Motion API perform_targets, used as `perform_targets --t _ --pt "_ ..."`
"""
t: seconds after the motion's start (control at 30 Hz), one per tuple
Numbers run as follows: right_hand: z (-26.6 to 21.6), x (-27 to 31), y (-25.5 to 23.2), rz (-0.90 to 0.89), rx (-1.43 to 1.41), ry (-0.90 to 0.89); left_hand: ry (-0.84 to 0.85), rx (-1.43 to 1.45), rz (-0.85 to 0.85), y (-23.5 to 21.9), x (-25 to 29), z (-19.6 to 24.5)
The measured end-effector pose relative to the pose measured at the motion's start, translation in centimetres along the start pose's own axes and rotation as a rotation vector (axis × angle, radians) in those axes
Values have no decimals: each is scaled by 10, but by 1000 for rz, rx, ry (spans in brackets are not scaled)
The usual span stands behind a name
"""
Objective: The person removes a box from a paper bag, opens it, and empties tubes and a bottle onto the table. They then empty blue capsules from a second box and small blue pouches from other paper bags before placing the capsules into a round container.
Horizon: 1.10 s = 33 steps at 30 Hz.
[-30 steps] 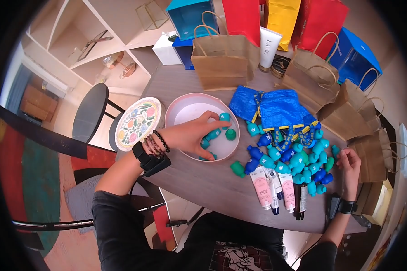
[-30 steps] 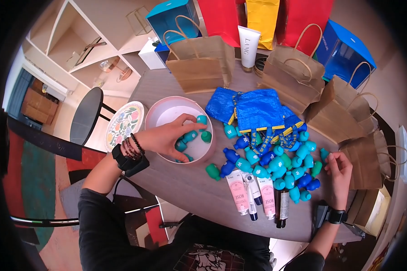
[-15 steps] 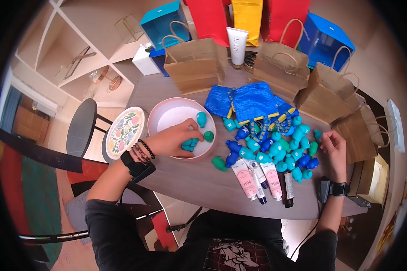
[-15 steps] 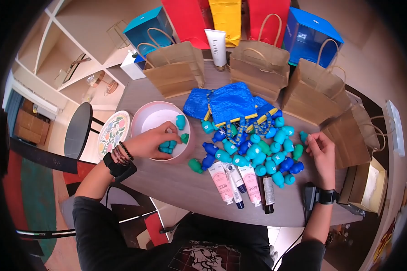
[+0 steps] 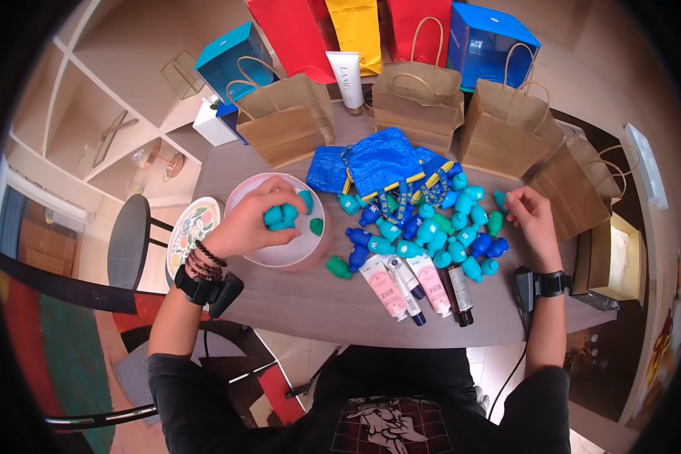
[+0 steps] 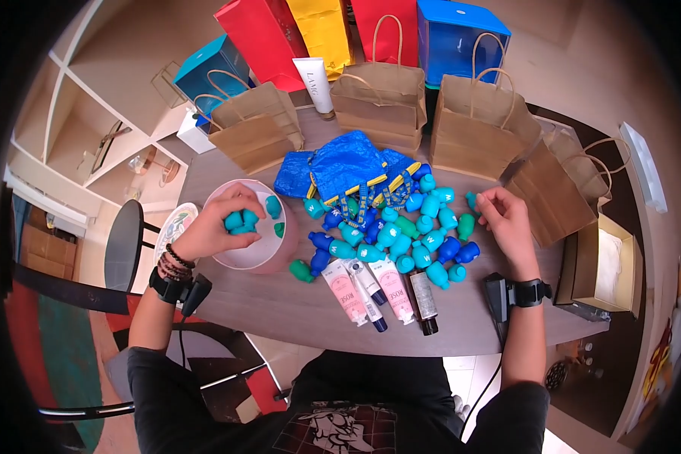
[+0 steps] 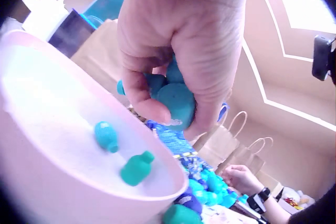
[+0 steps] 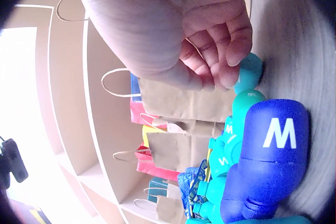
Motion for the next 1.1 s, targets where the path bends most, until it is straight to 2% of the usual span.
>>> perform_targets --t 0.03,0.07,0.13,0.17,0.23,0.27,0.33,0.47,0.6,0.7,0.77,0.8,0.87,0.9,0.97,1.0,1.07,1.1 --pt "-1 1 0 0 -1 -1 76 -74 16 -1 -5 11" --pt "-2 1 1 0 -10 -4 74 -77 19 4 -12 17" --pt "-3 0 2 -4 -21 -15 255 -77 -32 18 -26 30" --pt "-1 -1 0 2 -17 -15 255 -81 -27 26 -33 34" --pt "3 -1 0 11 -12 -19 273 -70 -211 45 -48 37" --pt "5 -2 0 12 -22 -21 276 -73 -208 52 -53 37" --pt "6 -2 -2 16 -29 -25 302 -269 -231 65 -60 35" --pt "5 -2 -1 28 -29 -4 337 -435 -127 65 -61 38" --pt "2 -1 1 22 -32 -17 304 -387 -132 52 -50 43" --pt "-2 0 3 22 -31 -29 348 -369 -91 45 -39 43" --pt "-2 0 3 22 -28 -36 317 -305 44 39 -34 41" --pt "-1 0 3 22 -31 -43 318 -308 46 35 -32 38" --pt "0 0 2 21 -35 -54 173 -301 291 23 -27 29" --pt "0 0 2 20 -40 -55 173 -304 295 20 -24 18" --pt "-1 0 2 15 -47 -67 -103 -260 388 15 -18 -9" --pt "-1 0 3 16 -42 -64 -105 -264 398 17 -15 -16" --pt "-2 1 3 14 -37 -72 -254 -123 193 24 -7 -23" --pt "-2 1 3 8 -27 -65 -207 -160 97 28 -5 -24"
Point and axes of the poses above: each hand's wrist, its own x-axis away from the middle knuckle, its own y-axis out of the palm, z = x × y, the point moved 1 cm from there along -x, towards the middle knuckle, and after that the axes turned 4 degrees about -y, right-handed, at the moved point
